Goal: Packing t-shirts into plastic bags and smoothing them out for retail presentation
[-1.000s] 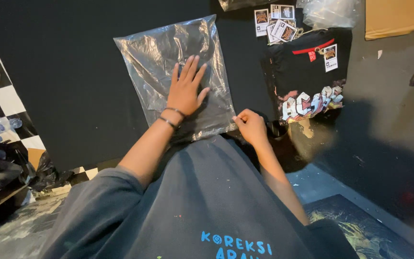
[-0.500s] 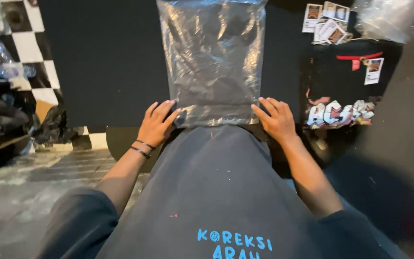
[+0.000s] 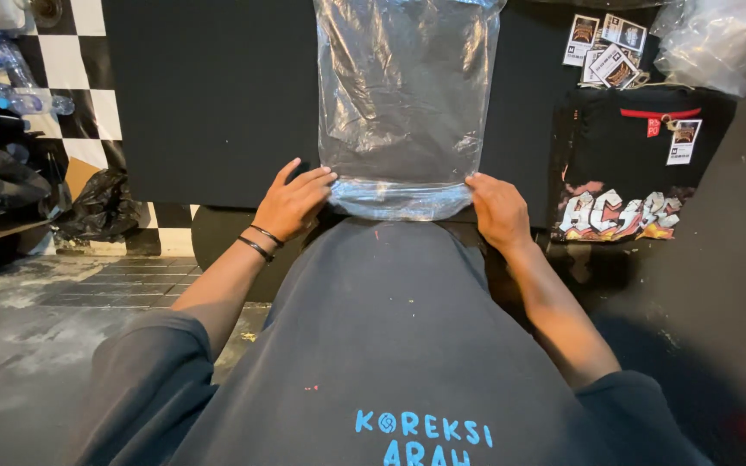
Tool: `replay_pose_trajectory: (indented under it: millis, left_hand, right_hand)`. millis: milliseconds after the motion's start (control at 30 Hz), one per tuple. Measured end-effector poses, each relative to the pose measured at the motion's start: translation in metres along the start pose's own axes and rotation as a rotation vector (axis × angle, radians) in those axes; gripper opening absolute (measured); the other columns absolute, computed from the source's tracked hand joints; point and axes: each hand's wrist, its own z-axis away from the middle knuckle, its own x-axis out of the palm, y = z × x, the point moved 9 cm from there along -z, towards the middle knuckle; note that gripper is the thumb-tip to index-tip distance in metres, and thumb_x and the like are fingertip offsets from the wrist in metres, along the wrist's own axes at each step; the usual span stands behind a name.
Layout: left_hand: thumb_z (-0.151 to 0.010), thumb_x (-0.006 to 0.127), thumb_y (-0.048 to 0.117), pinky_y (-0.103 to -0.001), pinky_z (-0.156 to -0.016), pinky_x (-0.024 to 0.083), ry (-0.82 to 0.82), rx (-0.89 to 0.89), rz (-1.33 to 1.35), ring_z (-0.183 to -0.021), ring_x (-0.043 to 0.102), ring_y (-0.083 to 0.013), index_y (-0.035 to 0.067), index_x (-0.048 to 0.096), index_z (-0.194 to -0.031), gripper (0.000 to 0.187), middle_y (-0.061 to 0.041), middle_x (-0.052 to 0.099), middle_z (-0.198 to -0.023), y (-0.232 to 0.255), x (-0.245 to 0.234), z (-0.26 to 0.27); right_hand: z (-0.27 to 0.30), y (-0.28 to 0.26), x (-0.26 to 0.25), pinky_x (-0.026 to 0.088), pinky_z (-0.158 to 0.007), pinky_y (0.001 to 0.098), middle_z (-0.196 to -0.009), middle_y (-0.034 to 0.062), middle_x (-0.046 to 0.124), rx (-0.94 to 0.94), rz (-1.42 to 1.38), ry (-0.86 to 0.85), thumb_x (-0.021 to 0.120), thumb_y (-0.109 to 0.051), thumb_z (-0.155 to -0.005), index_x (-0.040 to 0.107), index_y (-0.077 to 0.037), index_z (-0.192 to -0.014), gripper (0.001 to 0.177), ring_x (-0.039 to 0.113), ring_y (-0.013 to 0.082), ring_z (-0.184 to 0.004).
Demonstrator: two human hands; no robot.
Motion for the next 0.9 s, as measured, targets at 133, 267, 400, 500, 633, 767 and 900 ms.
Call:
replay_pose_trajectory:
  millis: [133, 267, 400, 500, 633, 767, 900]
  left_hand:
    - [-0.103, 0.062, 0.015, -0.043, -0.114, 0.040, 0.026, -0.271, 0.165, -0.115, 0.070, -0.0127, 0.016, 0.069, -0.098, 0.009, 0.004, 0.077, -0.113, -0.026, 0.013, -0.003]
    - [-0.101, 0.066, 0.015, -0.045, -0.090, 0.049, 0.006, -0.725, 0.359, -0.090, 0.070, -0.0322, 0.014, 0.071, -0.096, 0.007, -0.005, 0.072, -0.081, -0.062, 0.026, 0.003]
    - [-0.094, 0.068, 0.023, -0.045, -0.074, 0.051, -0.056, -1.018, 0.397, -0.074, 0.070, -0.0295, 0.022, 0.075, -0.092, 0.007, -0.004, 0.069, -0.068, -0.098, 0.054, 0.014]
    - [-0.089, 0.069, 0.026, -0.044, -0.074, 0.054, -0.136, -1.127, 0.334, -0.079, 0.072, -0.0311, 0.027, 0.075, -0.088, 0.007, -0.003, 0.071, -0.069, -0.114, 0.066, 0.016]
    - [-0.089, 0.067, 0.025, -0.050, -0.073, 0.055, -0.126, -1.179, 0.308, -0.081, 0.072, -0.0380, 0.019, 0.074, -0.086, 0.010, -0.010, 0.070, -0.066, -0.107, 0.063, 0.008]
    - [-0.094, 0.065, 0.028, -0.050, -0.074, 0.056, -0.099, -1.199, 0.283, -0.081, 0.073, -0.0359, 0.019, 0.072, -0.088, 0.013, -0.007, 0.071, -0.067, -0.086, 0.045, -0.005]
    - [-0.096, 0.063, 0.029, -0.052, -0.075, 0.056, -0.057, -1.229, 0.225, -0.084, 0.073, -0.0372, 0.018, 0.072, -0.093, 0.015, -0.007, 0.075, -0.077, -0.071, 0.027, -0.010]
  right_hand:
    - [0.001, 0.023, 0.007, 0.055, -0.084, 0.0399, -0.107, 0.0001, 0.078, 0.273, -0.148, 0.054, 0.058, -0.013, -0.109, 0.071, -0.014, -0.105, 0.014, 0.073, 0.0268, -0.102]
    - [-0.007, 0.039, 0.012, 0.050, -0.073, 0.0391, -0.071, 0.0089, 0.068, 0.664, -0.331, 0.057, 0.054, -0.010, -0.109, 0.058, -0.010, -0.099, 0.011, 0.069, 0.0297, -0.073]
    - [0.000, 0.066, 0.033, 0.049, -0.074, 0.0379, -0.067, 0.0068, 0.071, 0.824, -0.265, 0.021, 0.055, -0.010, -0.103, 0.059, -0.012, -0.096, 0.007, 0.072, 0.0288, -0.072]
    - [-0.003, 0.075, 0.041, 0.048, -0.078, 0.0362, -0.064, -0.0019, 0.070, 0.939, -0.169, -0.100, 0.056, -0.017, -0.098, 0.060, -0.017, -0.094, 0.006, 0.072, 0.0244, -0.075]
    - [0.009, 0.084, 0.054, 0.049, -0.082, 0.0390, -0.065, -0.0024, 0.070, 0.980, -0.105, -0.112, 0.059, -0.024, -0.098, 0.062, -0.019, -0.094, 0.007, 0.071, 0.0298, -0.077]
    - [0.006, 0.066, 0.044, 0.045, -0.092, 0.0418, -0.069, -0.0004, 0.069, 0.891, -0.081, -0.016, 0.061, -0.033, -0.102, 0.064, -0.021, -0.099, 0.013, 0.068, 0.0318, -0.080]
    - [0.006, 0.053, 0.035, 0.040, -0.096, 0.0350, -0.062, -0.0057, 0.065, 0.926, -0.076, 0.082, 0.065, -0.030, -0.107, 0.064, -0.021, -0.085, 0.023, 0.067, 0.0237, -0.073]
